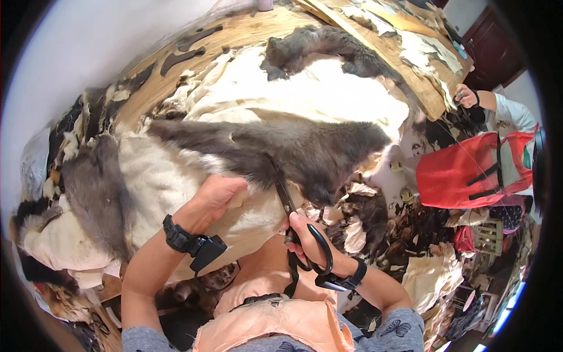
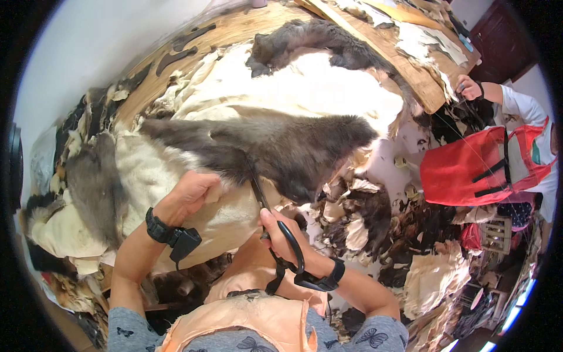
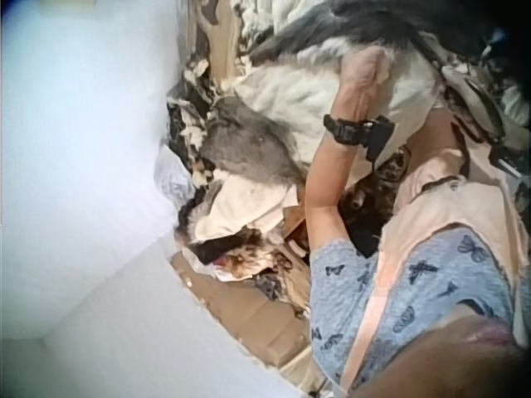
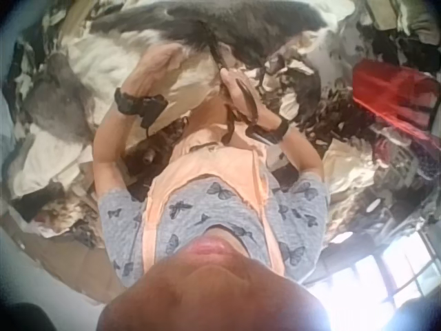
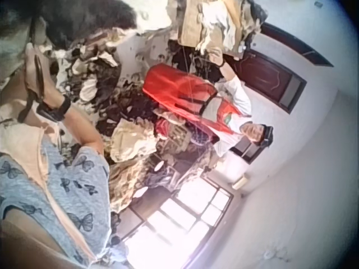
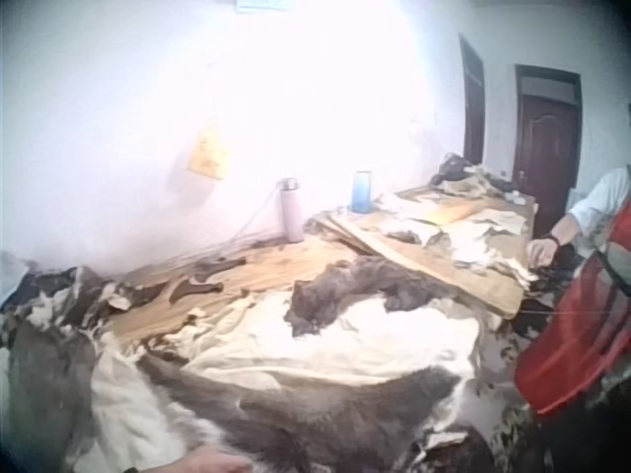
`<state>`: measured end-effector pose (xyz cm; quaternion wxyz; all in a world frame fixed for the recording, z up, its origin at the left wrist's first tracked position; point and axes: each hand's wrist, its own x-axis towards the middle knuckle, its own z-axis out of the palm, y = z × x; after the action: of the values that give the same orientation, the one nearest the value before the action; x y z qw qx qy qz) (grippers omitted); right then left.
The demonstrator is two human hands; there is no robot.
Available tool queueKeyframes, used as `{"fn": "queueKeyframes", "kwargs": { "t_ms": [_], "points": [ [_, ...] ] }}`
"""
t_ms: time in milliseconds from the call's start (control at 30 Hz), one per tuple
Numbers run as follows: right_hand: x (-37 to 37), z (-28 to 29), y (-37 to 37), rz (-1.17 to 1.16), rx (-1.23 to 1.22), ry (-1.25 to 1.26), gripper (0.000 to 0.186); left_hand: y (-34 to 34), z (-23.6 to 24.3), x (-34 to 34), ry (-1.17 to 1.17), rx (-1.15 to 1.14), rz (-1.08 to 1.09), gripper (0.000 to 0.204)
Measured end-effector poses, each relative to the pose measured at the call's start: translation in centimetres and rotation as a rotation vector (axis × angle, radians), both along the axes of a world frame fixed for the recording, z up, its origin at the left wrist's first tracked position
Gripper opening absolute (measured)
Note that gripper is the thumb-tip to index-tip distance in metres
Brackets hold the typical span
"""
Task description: Cutting and sorting pieces of fur and leather hides on a workshop table.
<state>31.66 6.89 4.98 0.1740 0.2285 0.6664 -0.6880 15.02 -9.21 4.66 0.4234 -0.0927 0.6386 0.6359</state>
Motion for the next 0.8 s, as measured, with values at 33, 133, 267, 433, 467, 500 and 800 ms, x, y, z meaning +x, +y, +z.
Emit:
{"fn": "queueKeyframes", "kwargs": {
  "t_ms": [33, 133, 267, 433, 467, 500, 800],
  "points": [
    [-0.3, 0.0, -0.3, -0.042, -0.114, -0.014, 0.046, 0.0, -0.1, 0.0, -0.019, 0.012, -0.002, 0.007],
    [-1.1, 0.1, -0.9, -0.106, -0.268, -0.056, 0.044, -0.1, 0.7, -0.1, -0.02, 0.009, -0.077, 0.008],
    [-1.3, -0.3, -1.4, -0.138, -0.241, 0.011, 0.045, -0.1, 0.3, -0.2, -0.013, -0.006, -0.093, 0.01],
    [-1.5, -0.5, -0.8, -0.146, -0.291, -0.034, 0.046, 0.3, 0.9, 0.1, 0.024, -0.023, -0.067, 0.013],
    [-1.5, -0.6, -0.6, -0.153, -0.293, -0.033, 0.046, -0.2, 0.6, -0.4, 0.023, -0.025, -0.073, 0.013],
    [-1.5, -0.5, -0.4, -0.135, -0.313, -0.038, 0.046, -1.1, 0.4, -1.2, -0.026, 0.056, -0.131, 0.013],
    [2.9, -3.9, 3.5, 0.26, 0.422, 0.412, 0.041, 2.1, 1.8, 0.2, 0.335, 0.327, 0.036, 0.03]
  ]
}}
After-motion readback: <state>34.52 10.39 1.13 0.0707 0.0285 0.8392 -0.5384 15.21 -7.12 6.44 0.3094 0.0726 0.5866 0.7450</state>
